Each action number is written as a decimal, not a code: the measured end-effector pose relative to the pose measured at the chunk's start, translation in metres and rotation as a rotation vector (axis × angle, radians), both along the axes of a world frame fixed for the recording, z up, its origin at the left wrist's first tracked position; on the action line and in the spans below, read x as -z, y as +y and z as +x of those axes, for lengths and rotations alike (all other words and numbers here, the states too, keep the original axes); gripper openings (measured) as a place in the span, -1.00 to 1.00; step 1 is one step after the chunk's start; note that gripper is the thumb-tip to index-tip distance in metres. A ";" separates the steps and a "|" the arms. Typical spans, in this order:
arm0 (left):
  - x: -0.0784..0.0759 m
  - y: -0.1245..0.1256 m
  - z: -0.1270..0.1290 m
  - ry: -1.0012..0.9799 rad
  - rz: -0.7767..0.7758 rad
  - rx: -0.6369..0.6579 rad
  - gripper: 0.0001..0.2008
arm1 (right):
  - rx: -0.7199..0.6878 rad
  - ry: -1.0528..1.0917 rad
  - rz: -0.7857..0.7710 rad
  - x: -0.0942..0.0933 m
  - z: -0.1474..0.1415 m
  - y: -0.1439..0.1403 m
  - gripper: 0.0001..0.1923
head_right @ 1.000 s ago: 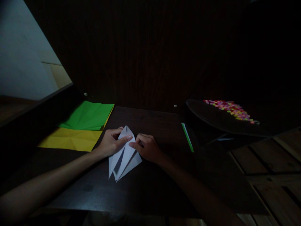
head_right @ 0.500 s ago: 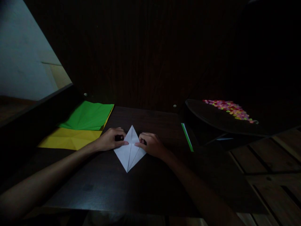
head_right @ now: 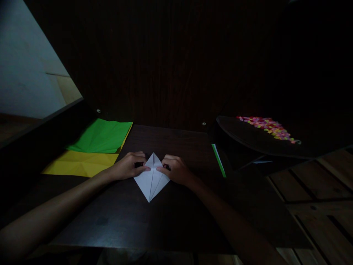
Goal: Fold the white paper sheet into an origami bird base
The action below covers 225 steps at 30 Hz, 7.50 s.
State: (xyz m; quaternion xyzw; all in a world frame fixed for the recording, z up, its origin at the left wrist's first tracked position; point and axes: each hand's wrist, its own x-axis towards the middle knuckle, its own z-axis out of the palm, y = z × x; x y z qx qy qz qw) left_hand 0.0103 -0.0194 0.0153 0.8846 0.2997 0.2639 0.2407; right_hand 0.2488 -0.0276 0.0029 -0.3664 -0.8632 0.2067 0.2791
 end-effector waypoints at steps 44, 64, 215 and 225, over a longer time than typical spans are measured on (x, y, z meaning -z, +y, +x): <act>-0.005 -0.029 0.004 0.327 0.300 0.111 -0.26 | -0.025 -0.492 0.273 -0.020 -0.003 -0.031 -0.49; -0.002 -0.027 0.000 0.314 0.430 0.127 -0.64 | 0.170 -0.196 0.170 -0.006 0.008 -0.007 -0.80; 0.019 -0.007 0.000 0.173 0.433 -0.015 -0.69 | -0.052 -0.190 0.411 0.016 0.001 -0.010 -0.71; 0.004 -0.014 0.006 0.039 0.198 -0.165 -0.73 | -0.025 -0.150 0.533 0.000 -0.001 -0.014 -0.74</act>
